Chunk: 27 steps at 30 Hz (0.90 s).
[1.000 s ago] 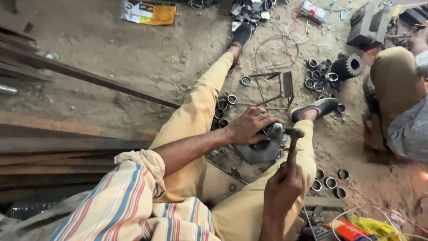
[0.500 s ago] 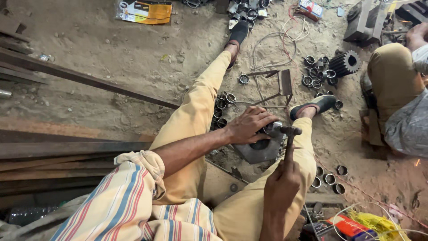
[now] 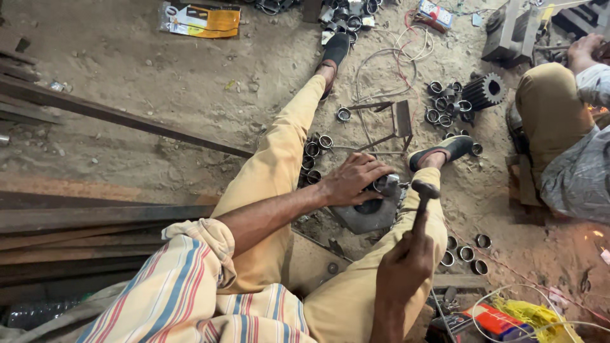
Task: The person sits on the ground and uses a hammer to strike a small metal ring placed on a metal anvil. The person repeatedly adjusts the ring's position and strikes it with the hammer. Another person is visible in the background using a grinder.
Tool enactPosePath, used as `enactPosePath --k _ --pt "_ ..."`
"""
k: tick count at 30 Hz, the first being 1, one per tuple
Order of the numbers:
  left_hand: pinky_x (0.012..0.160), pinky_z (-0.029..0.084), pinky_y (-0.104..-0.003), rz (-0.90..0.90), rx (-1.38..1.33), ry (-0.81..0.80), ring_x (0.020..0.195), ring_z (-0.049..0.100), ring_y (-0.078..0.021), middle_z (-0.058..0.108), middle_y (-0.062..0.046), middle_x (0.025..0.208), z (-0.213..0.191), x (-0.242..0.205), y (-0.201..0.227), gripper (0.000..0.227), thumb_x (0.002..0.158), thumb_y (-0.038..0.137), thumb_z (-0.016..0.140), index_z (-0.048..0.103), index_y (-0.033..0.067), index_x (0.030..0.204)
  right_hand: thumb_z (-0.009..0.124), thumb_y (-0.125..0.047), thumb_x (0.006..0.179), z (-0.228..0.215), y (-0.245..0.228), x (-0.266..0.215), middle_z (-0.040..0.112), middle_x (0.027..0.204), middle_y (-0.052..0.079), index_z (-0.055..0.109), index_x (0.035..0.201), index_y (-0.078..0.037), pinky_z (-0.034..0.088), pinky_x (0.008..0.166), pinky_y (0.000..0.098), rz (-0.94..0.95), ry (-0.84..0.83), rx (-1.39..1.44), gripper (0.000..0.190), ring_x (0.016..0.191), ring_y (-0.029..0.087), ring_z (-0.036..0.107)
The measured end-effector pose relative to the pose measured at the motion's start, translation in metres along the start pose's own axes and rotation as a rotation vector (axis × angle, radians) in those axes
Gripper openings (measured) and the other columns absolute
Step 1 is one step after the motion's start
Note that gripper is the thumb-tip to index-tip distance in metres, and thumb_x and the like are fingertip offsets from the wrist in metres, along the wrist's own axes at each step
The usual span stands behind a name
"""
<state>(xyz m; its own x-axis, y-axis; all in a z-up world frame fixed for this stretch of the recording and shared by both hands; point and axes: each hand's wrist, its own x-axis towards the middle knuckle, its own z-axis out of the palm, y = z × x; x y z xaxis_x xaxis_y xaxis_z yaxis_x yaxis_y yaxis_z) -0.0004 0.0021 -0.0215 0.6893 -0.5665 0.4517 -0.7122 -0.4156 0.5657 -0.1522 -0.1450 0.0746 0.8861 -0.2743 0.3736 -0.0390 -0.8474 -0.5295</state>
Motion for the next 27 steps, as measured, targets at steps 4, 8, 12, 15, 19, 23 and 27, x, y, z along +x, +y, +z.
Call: enactPosePath --k 4,8,12,15,19,23,27 --pt "0.114 0.035 -0.048 0.009 -0.006 0.003 0.129 0.052 -0.0302 0.062 -0.01 0.136 0.003 0.001 0.002 0.07 0.089 0.044 0.075 0.05 0.0114 0.145 0.055 0.004 0.099 0.0 0.008 0.0 0.061 0.095 0.017 0.06 0.132 -0.003 0.048 0.074 0.0467 -0.061 -0.1 -0.064 0.034 0.084 0.035 0.061" --pt "0.114 0.035 -0.048 0.033 0.018 0.024 0.13 0.051 -0.0313 0.061 -0.013 0.138 -0.004 0.001 0.003 0.072 0.088 0.042 0.076 0.049 0.0088 0.146 0.052 0.007 0.098 0.001 0.001 -0.001 0.059 0.09 0.018 0.056 0.148 0.0 0.047 0.07 0.0467 -0.047 0.006 0.029 0.051 0.079 0.034 0.059" --pt "0.111 0.035 -0.049 0.012 -0.029 0.0 0.13 0.051 -0.0322 0.061 -0.014 0.134 -0.006 0.004 0.007 0.069 0.09 0.038 0.078 0.05 0.0054 0.144 0.054 0.006 0.095 -0.007 0.002 0.0 0.057 0.09 0.017 0.057 0.123 -0.003 0.046 0.074 0.0473 -0.127 0.073 -0.049 0.03 0.081 0.036 0.057" --pt "0.111 0.036 -0.047 -0.01 -0.052 -0.013 0.129 0.051 -0.0311 0.062 -0.012 0.133 -0.011 0.002 0.007 0.067 0.088 0.033 0.078 0.052 0.0068 0.143 0.055 0.008 0.094 -0.002 0.001 0.006 0.058 0.091 0.019 0.055 0.136 -0.003 0.045 0.069 0.0478 -0.061 -0.064 -0.056 0.043 0.078 0.036 0.057" --pt "0.11 0.036 -0.047 -0.01 -0.057 -0.024 0.129 0.052 -0.0302 0.062 -0.011 0.133 -0.014 0.007 0.011 0.068 0.085 0.031 0.079 0.052 0.0068 0.142 0.052 0.01 0.093 -0.002 -0.004 0.011 0.059 0.09 0.018 0.054 0.15 -0.005 0.047 0.07 0.0456 0.022 -0.058 0.024 0.059 0.075 0.034 0.058" --pt "0.111 0.035 -0.048 0.018 -0.06 -0.017 0.129 0.051 -0.0307 0.061 -0.011 0.134 -0.016 0.005 0.008 0.069 0.086 0.032 0.08 0.052 0.0059 0.143 0.052 0.009 0.097 -0.002 -0.008 0.006 0.059 0.088 0.017 0.051 0.153 -0.005 0.046 0.068 0.0444 0.04 -0.056 0.059 0.057 0.075 0.033 0.059" --pt "0.109 0.035 -0.048 -0.015 -0.046 -0.014 0.129 0.052 -0.0306 0.061 -0.011 0.134 -0.006 0.005 0.008 0.068 0.085 0.034 0.08 0.053 0.0079 0.141 0.056 0.007 0.097 -0.004 0.005 0.002 0.059 0.091 0.02 0.052 0.152 -0.005 0.045 0.068 0.0471 0.004 -0.094 0.028 0.056 0.077 0.037 0.058"
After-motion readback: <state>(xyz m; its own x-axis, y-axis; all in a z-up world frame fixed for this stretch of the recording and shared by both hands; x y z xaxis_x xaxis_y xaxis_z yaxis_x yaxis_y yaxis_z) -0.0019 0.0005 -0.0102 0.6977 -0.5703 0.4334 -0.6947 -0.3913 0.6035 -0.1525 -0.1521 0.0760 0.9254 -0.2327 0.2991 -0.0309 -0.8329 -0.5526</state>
